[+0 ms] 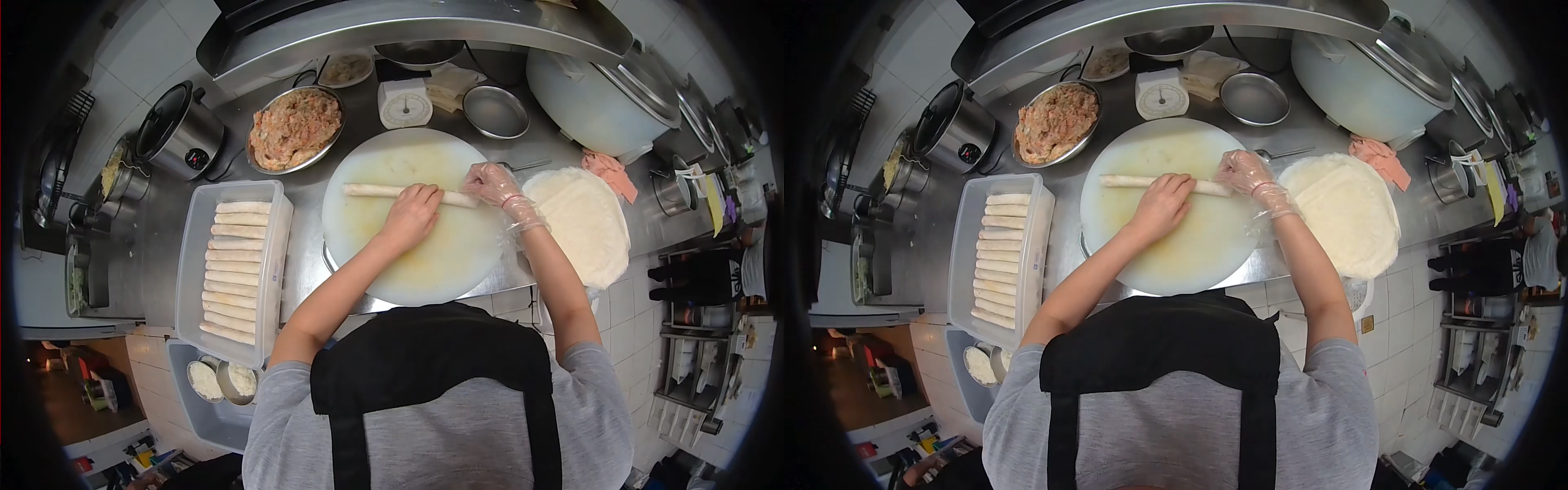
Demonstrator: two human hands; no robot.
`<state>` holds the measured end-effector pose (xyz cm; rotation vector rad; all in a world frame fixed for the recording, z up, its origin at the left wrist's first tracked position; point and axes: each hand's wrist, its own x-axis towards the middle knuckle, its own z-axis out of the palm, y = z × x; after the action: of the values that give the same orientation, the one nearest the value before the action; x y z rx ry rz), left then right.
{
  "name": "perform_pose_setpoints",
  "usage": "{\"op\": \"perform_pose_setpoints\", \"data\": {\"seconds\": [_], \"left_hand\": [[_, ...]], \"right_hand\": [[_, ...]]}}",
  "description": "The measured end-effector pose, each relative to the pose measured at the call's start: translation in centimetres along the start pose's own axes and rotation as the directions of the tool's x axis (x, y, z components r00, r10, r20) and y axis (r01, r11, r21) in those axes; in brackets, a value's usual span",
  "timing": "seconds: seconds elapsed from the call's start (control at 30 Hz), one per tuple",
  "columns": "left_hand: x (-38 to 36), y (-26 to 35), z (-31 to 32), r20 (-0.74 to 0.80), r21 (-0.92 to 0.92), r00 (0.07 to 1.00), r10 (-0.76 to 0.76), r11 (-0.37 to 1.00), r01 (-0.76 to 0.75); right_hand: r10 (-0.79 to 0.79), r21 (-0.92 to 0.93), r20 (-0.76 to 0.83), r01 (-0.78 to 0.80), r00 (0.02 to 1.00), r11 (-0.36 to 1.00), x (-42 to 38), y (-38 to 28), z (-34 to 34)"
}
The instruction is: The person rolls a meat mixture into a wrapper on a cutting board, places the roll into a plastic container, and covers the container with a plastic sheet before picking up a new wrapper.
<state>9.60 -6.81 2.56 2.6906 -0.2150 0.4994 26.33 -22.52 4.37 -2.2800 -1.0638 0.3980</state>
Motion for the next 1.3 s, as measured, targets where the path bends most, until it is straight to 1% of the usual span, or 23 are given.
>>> {"op": "perform_pose_setpoints", "data": {"seconds": [0.03,0.07,0.13,0.27,0.33,0.47,0.53,0.57,0.63,0.67,0.73,0.77,0.83,0.87,0.93,0.97,1.03,1.07,1.13,1.17,1.23,1.27,1.3], "left_hand": [[-0.1,0.1,-0.1,0.009,0.001,1.0,0.003,1.0,-0.003],[-0.2,0.3,-0.2,0.01,0.001,1.0,-0.002,1.0,0.002],[-0.3,0.7,-0.3,-0.011,0.003,1.0,-0.016,1.0,0.016],[0.0,0.9,-0.5,0.017,-0.006,0.998,-0.053,0.999,0.053],[-0.1,1.1,-0.4,0.006,-0.004,0.999,-0.043,0.999,0.043],[-0.3,1.3,-0.2,-0.014,0.008,0.999,-0.045,0.999,0.045],[-0.3,1.6,-0.3,-0.007,-0.002,0.997,-0.077,0.997,0.077],[-0.4,1.6,-0.3,-0.008,0.0,0.997,-0.081,0.997,0.081],[-0.7,1.8,-0.3,-0.016,-0.021,0.996,-0.086,0.996,0.086],[-0.9,1.8,-0.4,-0.016,-0.017,0.996,-0.091,0.996,0.09],[-1.1,2.0,-0.4,-0.018,-0.03,0.996,-0.092,0.995,0.091],[-1.2,2.0,-0.4,-0.018,-0.028,0.995,-0.095,0.995,0.094],[-1.3,2.0,-0.3,-0.026,-0.021,0.996,-0.084,0.996,0.084],[-1.3,1.9,-0.2,-0.027,-0.023,0.997,-0.079,0.997,0.079],[-1.3,1.8,-0.1,-0.014,-0.005,0.997,-0.074,0.997,0.074],[-1.4,1.8,-0.1,-0.013,-0.008,0.998,-0.067,0.998,0.067],[-1.4,1.8,-0.2,-0.013,-0.002,0.998,-0.064,0.998,0.064],[-1.4,1.8,-0.2,-0.014,-0.003,0.998,-0.06,0.998,0.06],[-1.5,1.8,-0.3,-0.018,-0.008,0.999,-0.05,0.999,0.05],[-1.5,1.8,-0.3,-0.02,-0.008,0.999,-0.048,0.999,0.048],[-1.5,1.6,-0.1,-0.025,-0.009,0.999,-0.045,0.999,0.045],[-1.5,1.6,0.0,-0.026,-0.012,0.999,-0.042,0.999,0.042],[-1.6,1.5,0.1,-0.028,-0.006,0.999,-0.036,0.999,0.036]], "right_hand": [[0.003,-0.042,0.053,0.0,0.999,0.999,0.4,-0.3,-0.1],[0.001,-0.041,0.058,0.001,0.998,0.999,0.9,-0.5,-0.2],[-0.001,-0.153,0.121,0.02,0.993,0.988,1.7,-0.6,0.0],[-0.027,-0.168,0.08,0.04,0.996,0.985,2.4,-0.4,-0.3],[0.032,-0.121,0.13,-0.016,0.991,0.993,2.1,-0.6,-1.3],[0.001,-0.161,0.222,0.036,0.975,0.986,1.7,-0.8,-2.2],[-0.172,0.004,0.238,0.176,0.956,0.984,1.7,-0.5,-1.2],[-0.176,0.005,0.24,0.18,0.955,0.984,1.7,-0.3,-0.9],[-0.134,0.095,0.399,0.104,0.907,0.99,1.4,-1.1,-0.3],[-0.138,0.097,0.402,0.108,0.905,0.989,1.4,-0.8,0.2],[-0.087,0.213,0.327,0.017,0.941,0.977,1.3,-0.5,1.1],[-0.09,0.214,0.329,0.019,0.94,0.977,1.2,-0.2,1.3],[0.006,0.102,0.282,-0.036,0.96,0.994,0.8,-0.9,0.8],[0.009,0.101,0.278,-0.038,0.961,0.994,0.5,-0.7,1.1],[-0.108,0.089,0.143,0.095,0.984,0.991,-0.3,-0.1,1.7],[-0.103,0.087,0.138,0.091,0.985,0.992,-0.7,0.3,1.7],[-0.324,0.016,-0.042,0.325,0.945,0.946,-1.4,0.2,1.5],[-0.322,0.013,-0.045,0.323,0.946,0.946,-1.8,0.1,1.3],[-0.146,0.209,-0.21,0.19,0.967,0.959,-2.7,0.0,0.8],[-0.146,0.206,-0.211,0.191,0.966,0.96,-3.1,0.2,1.1],[-0.323,-0.116,-0.251,0.303,0.912,0.946,-4.0,0.4,1.8],[-0.322,-0.119,-0.252,0.301,0.913,0.946,-4.2,0.5,2.1],[-0.298,-0.133,-0.183,0.276,0.937,0.952,-4.4,-0.2,2.2]]}}
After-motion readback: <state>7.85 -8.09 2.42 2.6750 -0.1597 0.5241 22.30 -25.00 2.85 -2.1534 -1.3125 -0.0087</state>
